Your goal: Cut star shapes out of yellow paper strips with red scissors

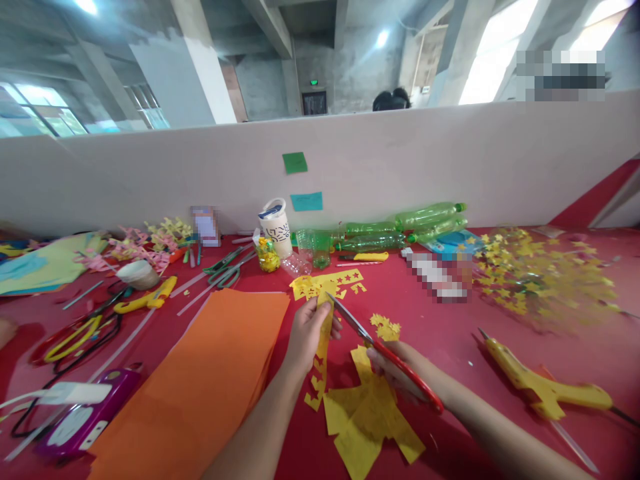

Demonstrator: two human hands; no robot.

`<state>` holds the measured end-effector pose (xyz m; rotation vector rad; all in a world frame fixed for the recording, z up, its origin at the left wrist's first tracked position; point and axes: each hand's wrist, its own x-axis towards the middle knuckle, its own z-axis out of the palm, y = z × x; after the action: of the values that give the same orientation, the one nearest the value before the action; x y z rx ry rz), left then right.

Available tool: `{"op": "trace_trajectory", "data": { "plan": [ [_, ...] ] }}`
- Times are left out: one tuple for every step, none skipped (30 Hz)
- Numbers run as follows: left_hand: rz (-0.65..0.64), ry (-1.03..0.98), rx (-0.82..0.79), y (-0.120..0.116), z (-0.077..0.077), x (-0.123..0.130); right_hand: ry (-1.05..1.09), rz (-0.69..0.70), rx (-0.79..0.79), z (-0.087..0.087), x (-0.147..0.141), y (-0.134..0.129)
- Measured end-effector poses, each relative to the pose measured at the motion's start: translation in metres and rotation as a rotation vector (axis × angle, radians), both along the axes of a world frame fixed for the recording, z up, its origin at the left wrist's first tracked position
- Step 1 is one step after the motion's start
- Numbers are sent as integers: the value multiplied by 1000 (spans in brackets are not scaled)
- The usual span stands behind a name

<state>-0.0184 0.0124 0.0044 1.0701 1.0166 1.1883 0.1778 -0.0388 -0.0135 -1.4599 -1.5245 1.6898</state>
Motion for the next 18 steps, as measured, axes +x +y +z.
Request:
{"op": "trace_trajectory", "data": {
  "plan": [
    [1, 4, 0, 0, 0, 0, 0, 3, 2, 0, 0, 0],
    [1, 7, 2, 0, 0, 0, 0, 4, 4, 0, 0, 0],
    [0, 9, 3, 0, 1, 0, -1, 6, 7, 1, 0, 1],
    [-1, 9, 3, 0, 1, -1, -3, 6, 8, 1, -1, 1],
    [-2, 9, 2, 0, 1, -1, -4, 5, 8, 1, -1, 1],
    [-5, 8, 1, 0, 1, -1, -4, 4, 3, 1, -1, 1],
    [-7, 8, 1, 0, 2, -1, -2, 3, 0, 1, -1, 1],
    [-10, 8, 0, 0, 2, -1, 0, 2, -4, 0, -1, 2],
    [-13, 9, -1, 0, 2, -1, 0, 1, -8, 0, -1, 2],
    [-17, 8, -3, 0, 2, -1, -5, 1, -8, -1, -1, 2],
    [-22, 6, -6, 0, 1, -1, -13, 0, -7, -1, -1, 2],
    [-28, 2, -11, 0, 1, -1, -20, 1, -5, -1, -1, 2],
    [-35, 1, -12, 1, 1, -2, -24, 2, -3, -1, 0, 2],
    [-35, 7, -3, 1, 1, -2, -23, 5, -1, 0, 0, 2],
    [-28, 25, 19, 2, 1, -4, -20, 9, 5, 1, 0, 2],
    [-11, 57, 56, 3, 1, -5, -14, 16, 11, 3, 1, 2],
    [16, 102, 99, 4, 2, -7, -9, 24, 18, 5, 1, 2],
    [50, 153, 137, 5, 2, -9, -6, 29, 23, 7, 1, 2]
  ]
}}
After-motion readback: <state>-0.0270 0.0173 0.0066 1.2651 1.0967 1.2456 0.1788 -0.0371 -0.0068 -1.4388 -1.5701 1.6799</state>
